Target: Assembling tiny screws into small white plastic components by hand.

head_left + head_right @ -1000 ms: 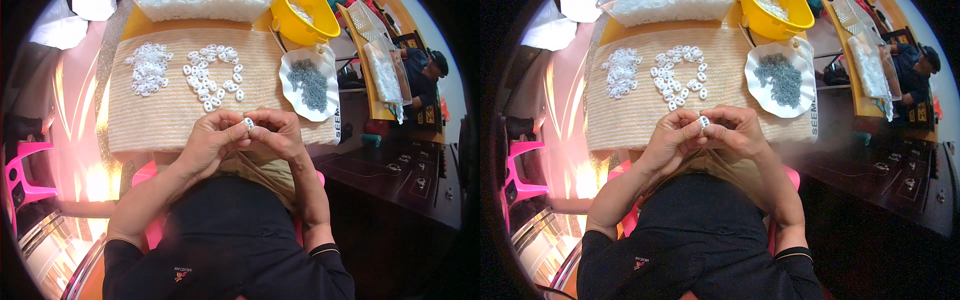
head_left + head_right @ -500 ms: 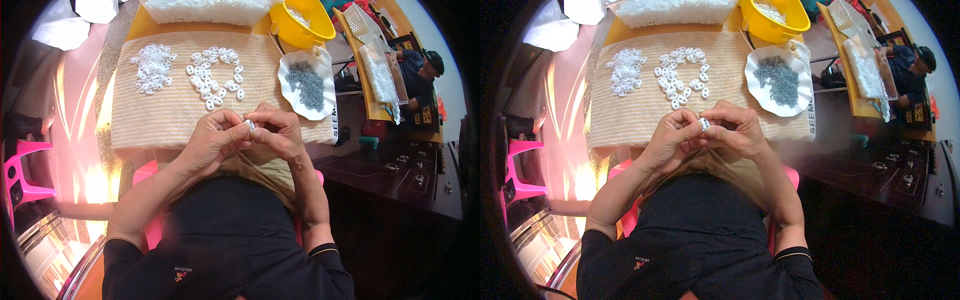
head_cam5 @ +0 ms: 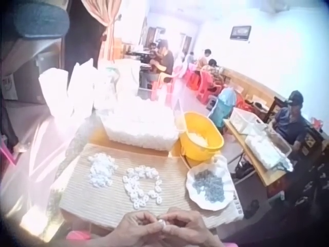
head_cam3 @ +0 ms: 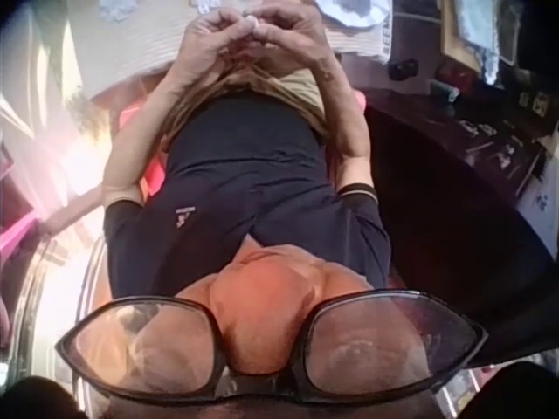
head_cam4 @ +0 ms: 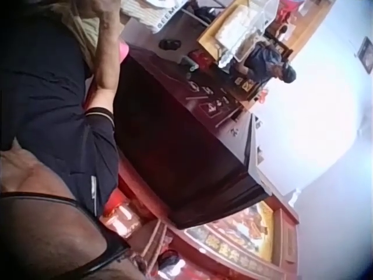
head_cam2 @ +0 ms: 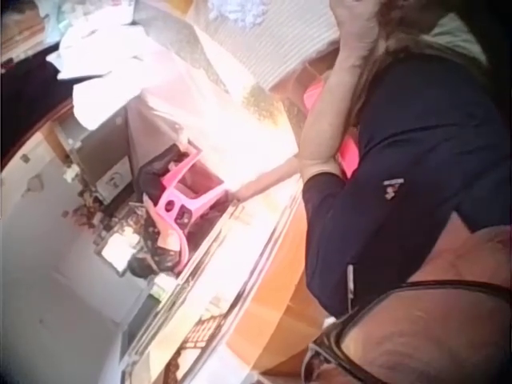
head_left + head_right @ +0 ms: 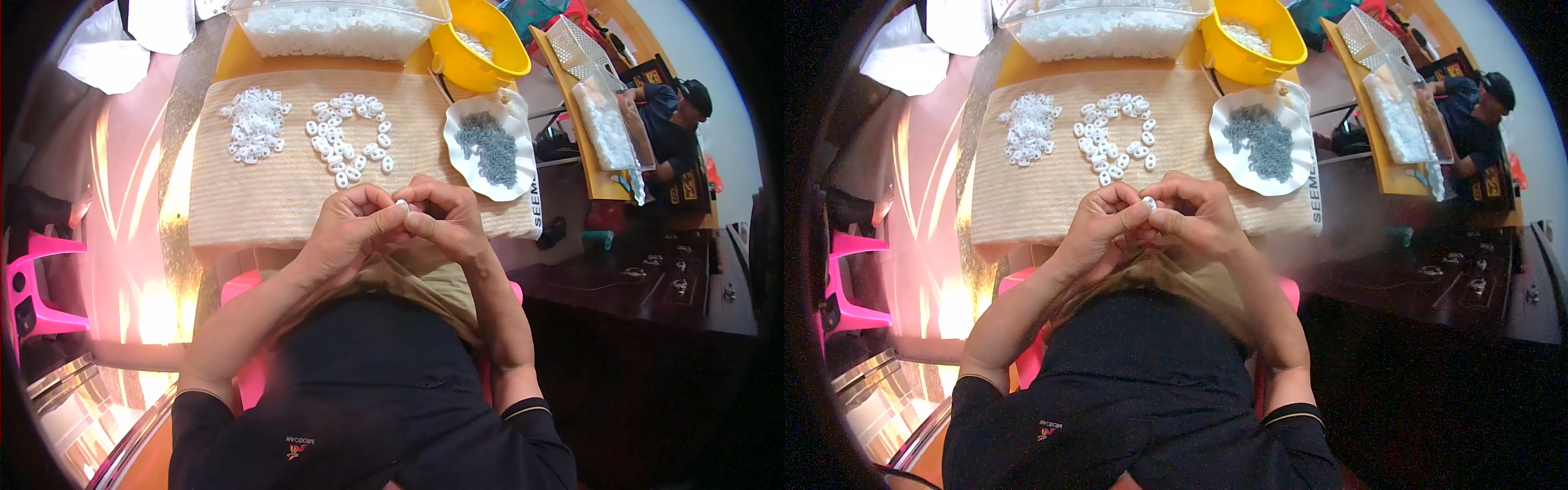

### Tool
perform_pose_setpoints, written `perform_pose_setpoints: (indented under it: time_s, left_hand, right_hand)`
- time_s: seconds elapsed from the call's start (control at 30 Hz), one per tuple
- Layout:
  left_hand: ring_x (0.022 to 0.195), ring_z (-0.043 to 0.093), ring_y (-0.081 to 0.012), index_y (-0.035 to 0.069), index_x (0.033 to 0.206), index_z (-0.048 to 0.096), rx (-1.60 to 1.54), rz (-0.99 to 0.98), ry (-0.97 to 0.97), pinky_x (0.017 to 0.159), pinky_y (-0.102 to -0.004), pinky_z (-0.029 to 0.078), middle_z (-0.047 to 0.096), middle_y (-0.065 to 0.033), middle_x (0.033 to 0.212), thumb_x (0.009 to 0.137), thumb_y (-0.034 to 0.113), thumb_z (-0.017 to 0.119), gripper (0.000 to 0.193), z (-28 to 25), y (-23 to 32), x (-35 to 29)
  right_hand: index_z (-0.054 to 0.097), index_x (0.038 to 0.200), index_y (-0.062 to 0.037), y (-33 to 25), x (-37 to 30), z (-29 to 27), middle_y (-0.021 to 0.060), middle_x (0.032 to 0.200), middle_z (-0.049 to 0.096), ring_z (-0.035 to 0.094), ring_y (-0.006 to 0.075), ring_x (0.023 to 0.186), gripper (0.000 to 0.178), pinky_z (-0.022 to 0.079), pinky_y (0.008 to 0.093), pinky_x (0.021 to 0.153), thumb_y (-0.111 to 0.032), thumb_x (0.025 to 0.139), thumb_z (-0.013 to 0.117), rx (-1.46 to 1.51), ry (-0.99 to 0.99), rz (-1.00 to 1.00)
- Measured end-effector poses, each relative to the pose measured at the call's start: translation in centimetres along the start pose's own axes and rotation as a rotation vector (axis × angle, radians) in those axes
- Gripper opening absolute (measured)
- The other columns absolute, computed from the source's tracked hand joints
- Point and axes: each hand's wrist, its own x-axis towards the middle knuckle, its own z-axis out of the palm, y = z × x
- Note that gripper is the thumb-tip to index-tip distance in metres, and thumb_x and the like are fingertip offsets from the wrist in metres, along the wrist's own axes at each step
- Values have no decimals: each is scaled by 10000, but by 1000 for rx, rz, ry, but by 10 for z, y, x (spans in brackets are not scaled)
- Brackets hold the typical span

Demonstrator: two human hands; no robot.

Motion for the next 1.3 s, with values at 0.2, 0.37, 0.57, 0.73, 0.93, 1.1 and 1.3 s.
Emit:
perform_pose_setpoints:
  time_s: [0.2, 0.37, 0.57, 0.73, 0.93, 1.1, 1.3]
  left_hand:
    - [732, 648, -134, 29, 892, 590, 1, -66, 20, 656, -242, 558, 654, -76, 848, 871, 118, 668, 121, -1, 0, 1]
    - [790, 654, -122, 57, 934, 583, 33, -110, 20, 681, -240, 560, 659, -64, 928, 904, 174, 628, 129, -3, -2, 1]
    - [764, 644, -102, 55, 948, 593, 116, -138, 112, 706, -239, 568, 646, -80, 1028, 909, 179, 622, 134, 2, 0, 1]
    - [781, 636, -95, 55, 932, 598, 98, -146, 104, 711, -234, 565, 631, -89, 1069, 895, 147, 636, 106, 1, -2, 3]
    - [752, 615, -75, 55, 914, 612, 96, -137, 132, 658, -209, 545, 634, -20, 861, 868, 153, 678, 128, 3, 0, 2]
    - [722, 625, -79, 52, 955, 609, 120, -132, 104, 677, -215, 551, 646, -51, 940, 902, 153, 628, 116, 0, -2, -1]
    - [717, 623, -76, 40, 982, 611, 138, -148, 106, 673, -210, 553, 638, -32, 877, 910, 156, 618, 137, -1, -3, 1]
  right_hand:
    - [612, 958, 14, -3, 1, -9, 22, 911, 545, 549, 77, 796, 164, 467, 200, 691, -90, 852, 681, 116, -61, 87]
    - [619, 963, 12, -7, 7, -29, 27, 857, 608, 596, 86, 751, 151, 501, 217, 681, -86, 862, 671, -36, 44, 170]
    - [654, 911, 29, -46, 48, -99, 40, 746, 623, 595, 88, 644, 167, 501, 217, 584, -130, 864, 670, -469, 234, 74]
    - [657, 989, 38, -77, 97, -131, 40, 716, 620, 579, 90, 582, 239, 477, 206, 551, -162, 859, 668, -860, 751, -375]
    - [655, 1023, 26, -30, 79, -118, 29, 707, 634, 552, 78, 568, 213, 441, 205, 525, -110, 858, 662, -839, 533, -299]
    - [666, 963, 24, -7, 67, -51, 62, 785, 670, 576, 97, 698, 190, 472, 255, 634, -83, 809, 693, -838, 189, -36]
    - [685, 950, -16, 14, 77, -36, 160, 892, 674, 643, 259, 807, 182, 496, 343, 718, -98, 789, 669, -1017, 137, -105]
